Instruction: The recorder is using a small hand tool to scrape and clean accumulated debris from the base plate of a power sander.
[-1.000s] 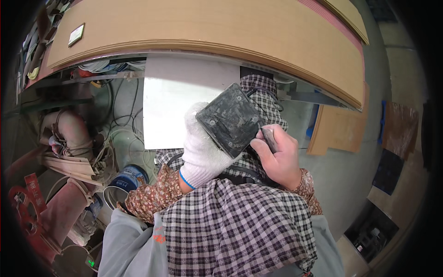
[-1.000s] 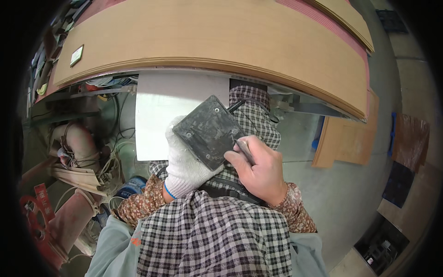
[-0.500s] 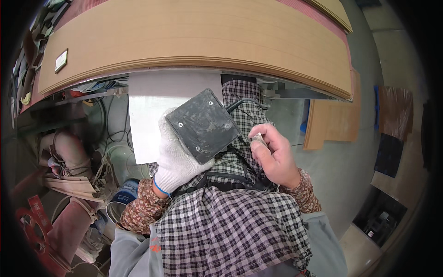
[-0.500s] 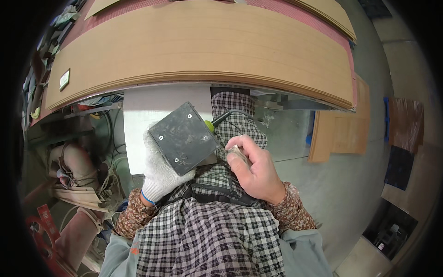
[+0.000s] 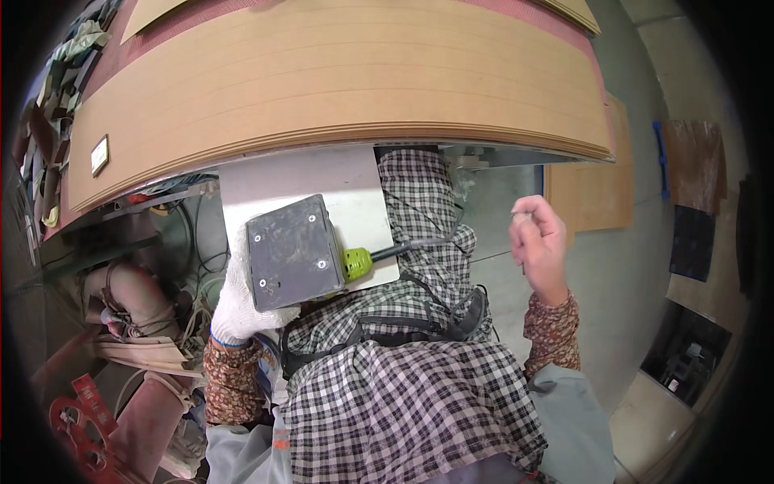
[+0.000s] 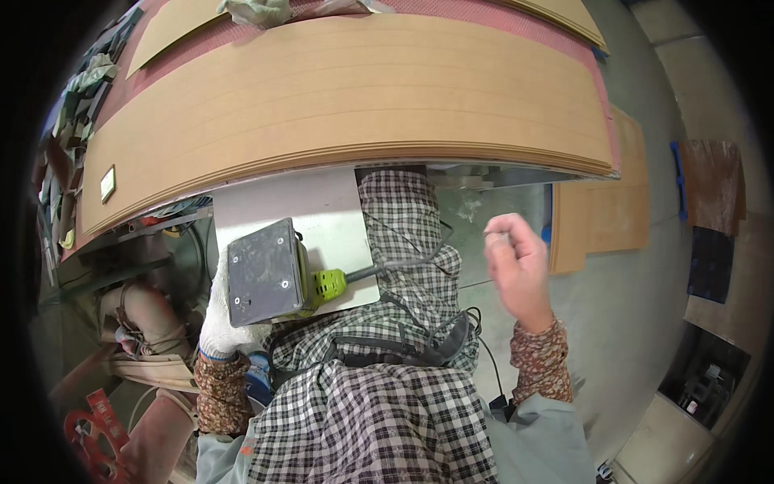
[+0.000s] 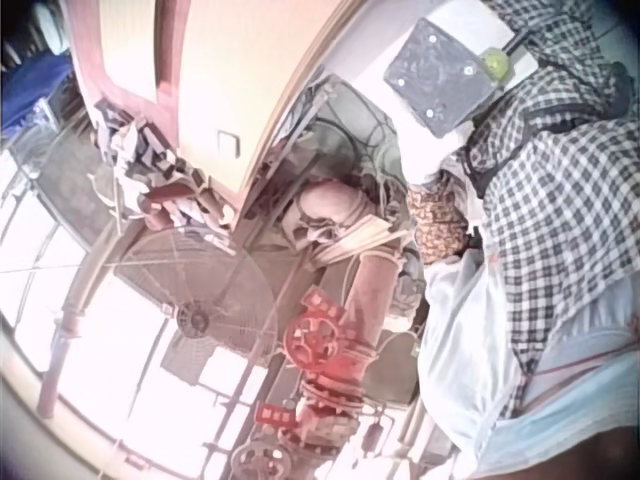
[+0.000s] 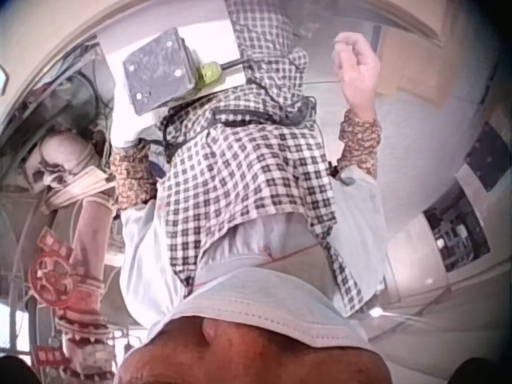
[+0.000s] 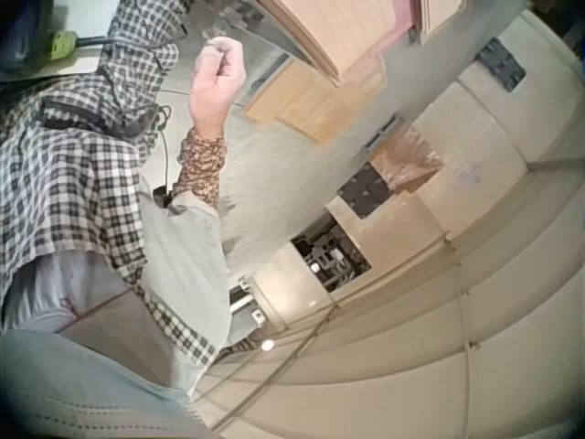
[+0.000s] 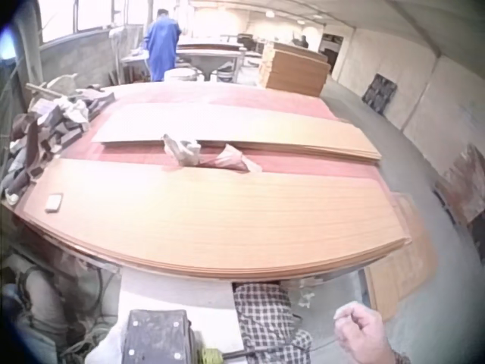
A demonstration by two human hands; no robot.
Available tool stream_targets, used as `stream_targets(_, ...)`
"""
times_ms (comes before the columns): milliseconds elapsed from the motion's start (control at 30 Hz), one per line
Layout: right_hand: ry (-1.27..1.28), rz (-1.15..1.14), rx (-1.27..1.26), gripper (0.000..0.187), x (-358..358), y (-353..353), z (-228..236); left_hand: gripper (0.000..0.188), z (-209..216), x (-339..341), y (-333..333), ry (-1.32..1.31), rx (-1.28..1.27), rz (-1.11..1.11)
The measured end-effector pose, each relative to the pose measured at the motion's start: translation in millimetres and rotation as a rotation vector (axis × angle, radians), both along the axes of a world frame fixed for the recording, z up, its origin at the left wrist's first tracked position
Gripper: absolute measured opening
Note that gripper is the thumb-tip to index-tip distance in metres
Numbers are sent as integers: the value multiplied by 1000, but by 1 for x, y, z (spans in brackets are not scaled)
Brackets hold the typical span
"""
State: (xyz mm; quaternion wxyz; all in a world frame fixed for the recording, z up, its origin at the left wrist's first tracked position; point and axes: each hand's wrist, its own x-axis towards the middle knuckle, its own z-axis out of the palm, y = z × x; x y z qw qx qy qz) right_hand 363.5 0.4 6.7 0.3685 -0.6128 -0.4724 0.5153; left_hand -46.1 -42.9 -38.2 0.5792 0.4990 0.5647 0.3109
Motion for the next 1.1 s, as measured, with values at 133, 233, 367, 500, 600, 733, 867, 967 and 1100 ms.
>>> stream_targets(133,-180,-212,-70,15,43,12,-26,116,-2,-9,8,11,53,-119)
stream_targets(233,-104,-457,-96,21,65,24,-24,117,4,-8,14,-28,88,-196)
stream_targets(367,161,-760,-52,24,74,30,-38,119,2,9,19,-229,104,-246)
stream_targets(500,297,-724,-66,16,111,29,-49,128,-19,4,21,-272,9,-311)
stream_targets(600,254,-811,-42,11,145,43,-63,127,-29,10,18,-510,-133,-190)
stream_targets(733,112,-876,110,11,175,41,-53,129,-26,23,14,-527,-162,-90)
stream_targets(867,253,-860,63,9,200,29,-58,130,-16,23,31,-177,1,-339)
stream_targets(967,347,-854,-19,8,190,25,-74,128,-10,34,32,-260,-67,-251)
stream_targets(1100,391,-864,-82,17,178,12,-88,127,-16,40,33,-263,-68,-220)
